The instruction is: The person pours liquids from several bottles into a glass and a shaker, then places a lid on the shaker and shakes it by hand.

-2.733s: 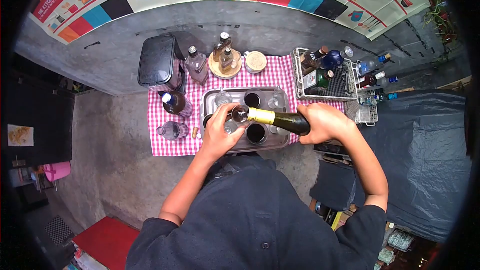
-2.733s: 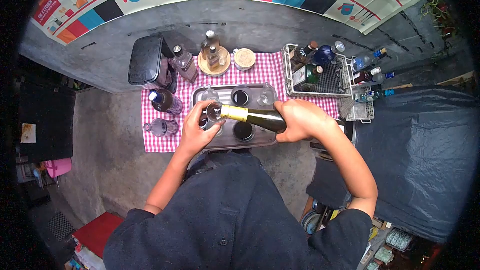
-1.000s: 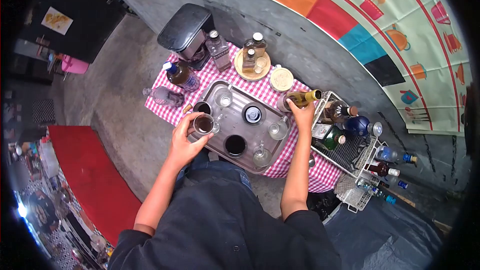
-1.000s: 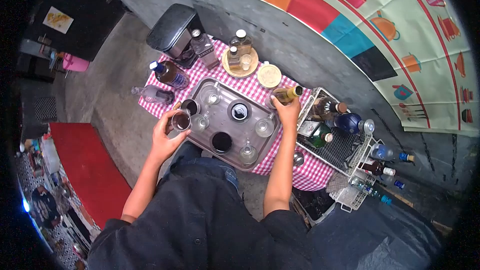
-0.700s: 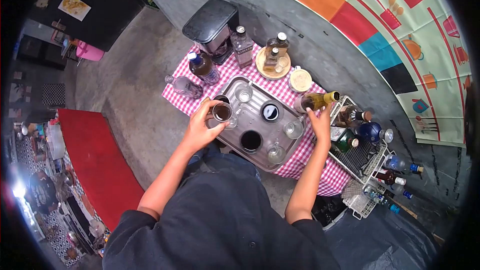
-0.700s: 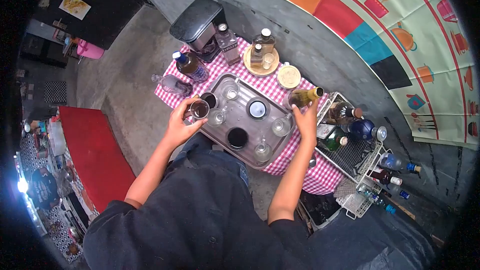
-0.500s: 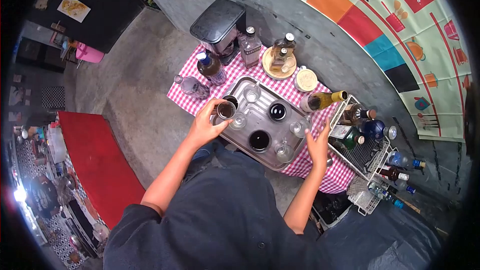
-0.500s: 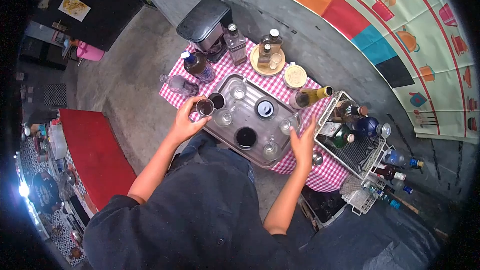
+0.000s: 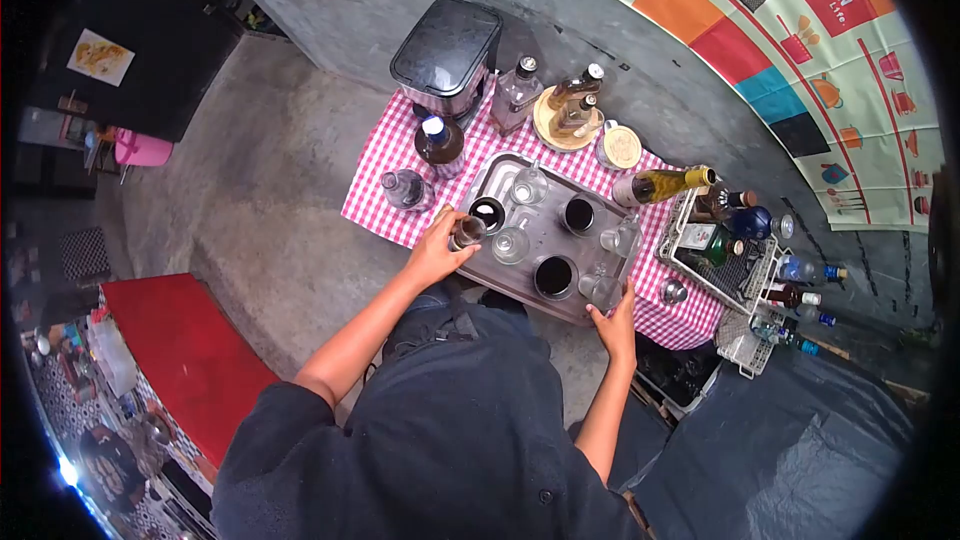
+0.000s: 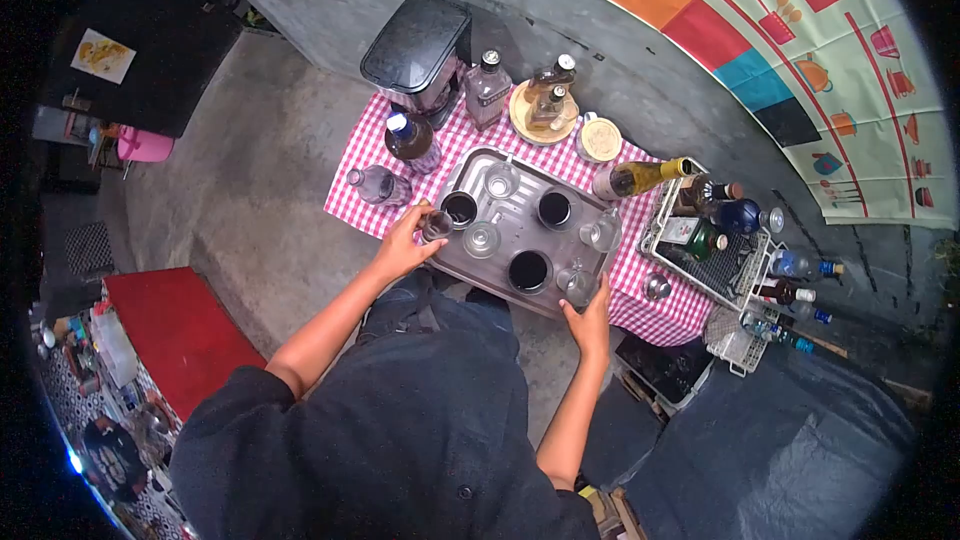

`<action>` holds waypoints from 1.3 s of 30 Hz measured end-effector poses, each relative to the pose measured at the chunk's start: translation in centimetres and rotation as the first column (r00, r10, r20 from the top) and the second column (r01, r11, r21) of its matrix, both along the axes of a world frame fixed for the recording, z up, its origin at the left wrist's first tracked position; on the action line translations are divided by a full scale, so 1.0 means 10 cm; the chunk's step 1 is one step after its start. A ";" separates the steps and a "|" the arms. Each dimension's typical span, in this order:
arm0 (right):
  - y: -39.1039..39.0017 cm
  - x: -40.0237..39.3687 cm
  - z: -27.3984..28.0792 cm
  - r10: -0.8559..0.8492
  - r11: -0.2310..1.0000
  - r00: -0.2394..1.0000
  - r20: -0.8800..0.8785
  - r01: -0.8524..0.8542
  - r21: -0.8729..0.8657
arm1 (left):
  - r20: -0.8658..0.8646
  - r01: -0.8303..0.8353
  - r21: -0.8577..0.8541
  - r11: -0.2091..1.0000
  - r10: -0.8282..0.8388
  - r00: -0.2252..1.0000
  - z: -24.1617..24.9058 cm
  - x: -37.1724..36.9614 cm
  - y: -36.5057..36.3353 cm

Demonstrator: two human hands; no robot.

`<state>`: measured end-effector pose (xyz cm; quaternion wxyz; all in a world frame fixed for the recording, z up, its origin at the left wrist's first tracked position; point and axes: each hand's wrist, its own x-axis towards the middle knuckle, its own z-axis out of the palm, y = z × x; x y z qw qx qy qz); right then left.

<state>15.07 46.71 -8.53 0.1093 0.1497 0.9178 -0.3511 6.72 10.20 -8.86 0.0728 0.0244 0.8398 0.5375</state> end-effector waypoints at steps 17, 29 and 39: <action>-0.16 0.11 -0.05 -0.067 0.984 0.997 0.048 0.058 0.171 | 0.093 0.264 -0.188 0.946 -0.251 0.964 -0.41 -0.31 -0.15; -0.08 0.04 -0.27 -0.111 0.982 0.994 0.005 0.109 0.155 | 0.072 0.320 -0.313 0.894 -0.314 0.947 -0.29 -0.46 -0.09; -0.10 -0.05 -0.29 -0.145 0.980 0.989 -0.018 0.146 0.138 | 0.041 0.311 -0.329 0.892 -0.316 0.948 -0.25 -0.51 -0.05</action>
